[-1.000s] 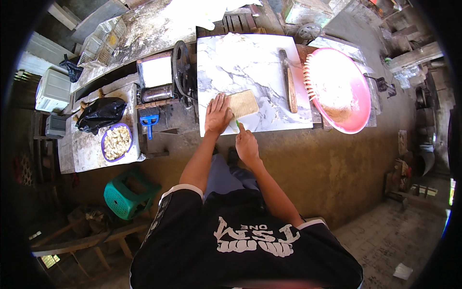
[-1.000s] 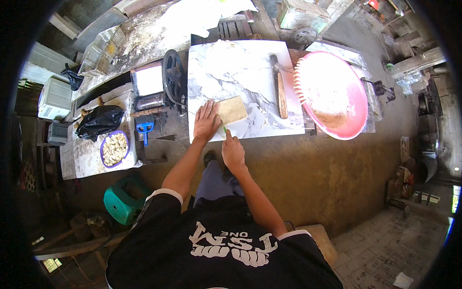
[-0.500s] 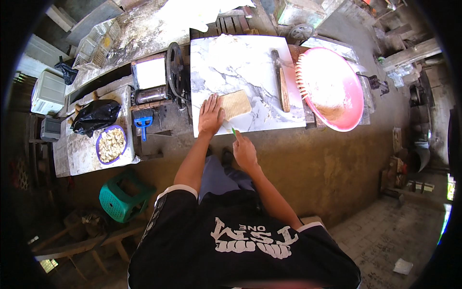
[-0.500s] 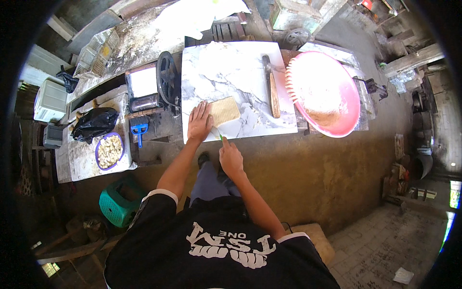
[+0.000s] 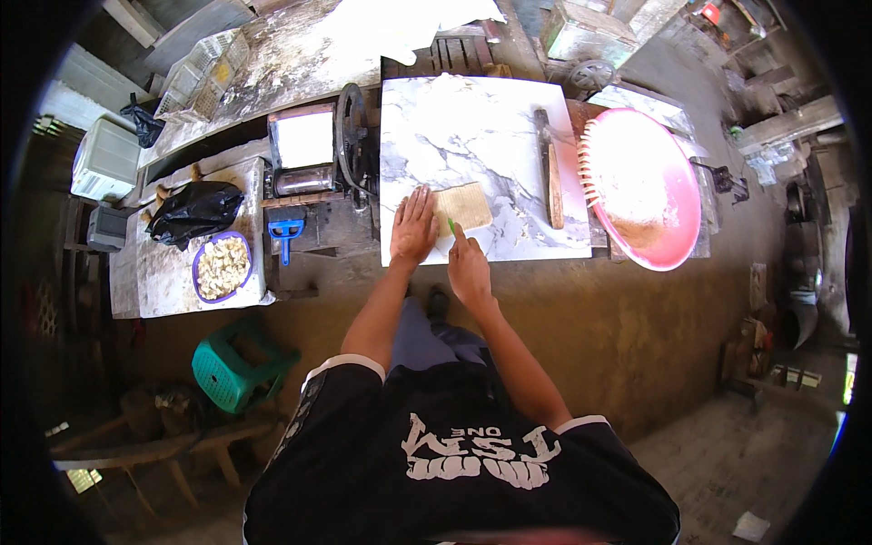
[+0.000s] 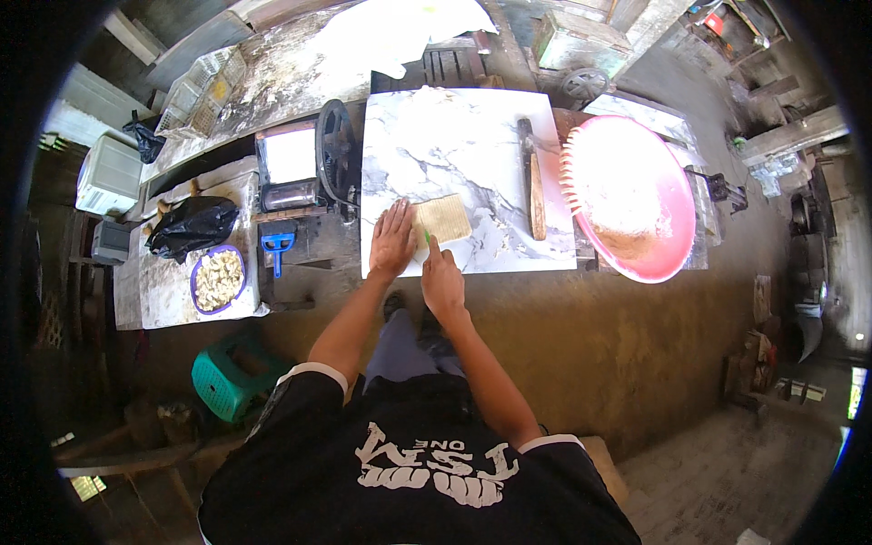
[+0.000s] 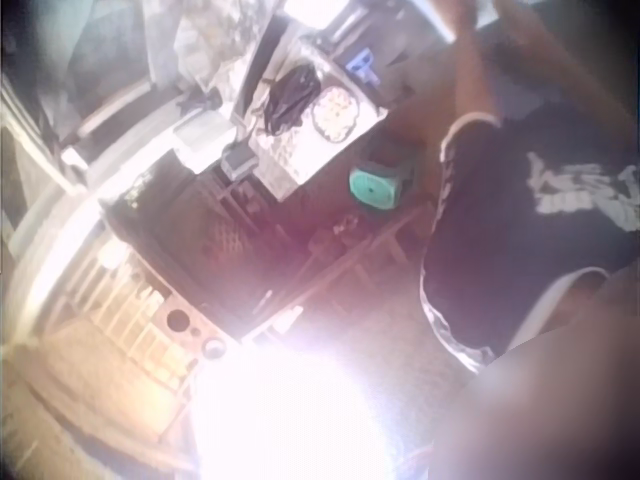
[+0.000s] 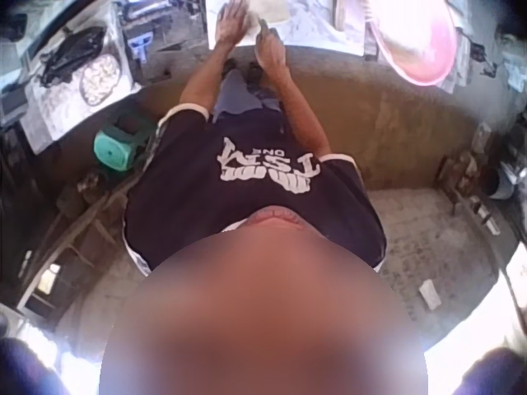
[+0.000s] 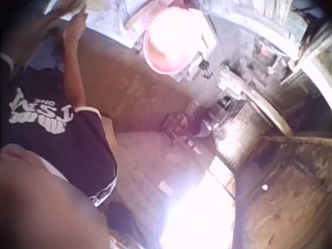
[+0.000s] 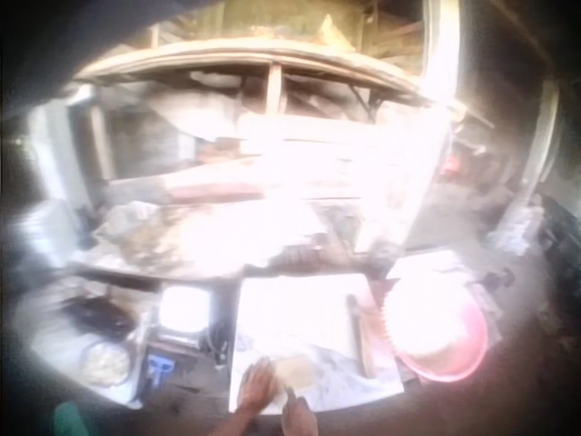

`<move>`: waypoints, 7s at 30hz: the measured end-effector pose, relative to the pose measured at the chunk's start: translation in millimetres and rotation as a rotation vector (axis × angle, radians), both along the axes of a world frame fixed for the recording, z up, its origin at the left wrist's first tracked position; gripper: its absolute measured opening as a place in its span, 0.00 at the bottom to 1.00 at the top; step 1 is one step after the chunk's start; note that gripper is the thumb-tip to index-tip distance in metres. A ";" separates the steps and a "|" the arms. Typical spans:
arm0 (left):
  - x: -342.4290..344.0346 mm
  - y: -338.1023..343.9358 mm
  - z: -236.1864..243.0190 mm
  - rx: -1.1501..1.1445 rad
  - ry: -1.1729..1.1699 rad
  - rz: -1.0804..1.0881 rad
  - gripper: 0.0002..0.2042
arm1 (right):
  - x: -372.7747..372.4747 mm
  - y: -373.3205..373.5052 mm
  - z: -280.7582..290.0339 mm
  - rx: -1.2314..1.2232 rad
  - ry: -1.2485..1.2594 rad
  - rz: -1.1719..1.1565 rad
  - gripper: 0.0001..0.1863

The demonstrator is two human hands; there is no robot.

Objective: The person uses a knife to cut dough into pieces on a board, then picks up the pieces and places them into a bowl containing flour, before kneading the remaining dough by hand.

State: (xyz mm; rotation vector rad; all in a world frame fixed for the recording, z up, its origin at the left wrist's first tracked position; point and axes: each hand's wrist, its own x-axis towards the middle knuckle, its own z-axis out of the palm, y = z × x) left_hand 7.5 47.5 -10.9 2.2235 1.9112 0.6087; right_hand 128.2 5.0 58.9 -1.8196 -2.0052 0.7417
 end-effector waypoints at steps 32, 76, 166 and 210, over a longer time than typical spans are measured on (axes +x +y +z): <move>16.0 -21.1 9.6 -0.050 -0.046 -0.016 0.26 | 5.2 11.0 -2.0 -0.043 -0.038 0.039 0.20; 1.2 2.8 8.8 -0.022 -0.079 0.022 0.26 | 10.8 -33.0 -9.3 -0.023 -0.070 0.004 0.22; -8.4 4.2 1.7 0.037 -0.067 -0.007 0.26 | 4.7 -39.7 -18.8 0.067 -0.008 -0.017 0.21; -17.5 -12.4 10.9 -0.038 -0.079 -0.143 0.29 | 9.1 -53.4 -37.4 0.034 -0.078 0.052 0.28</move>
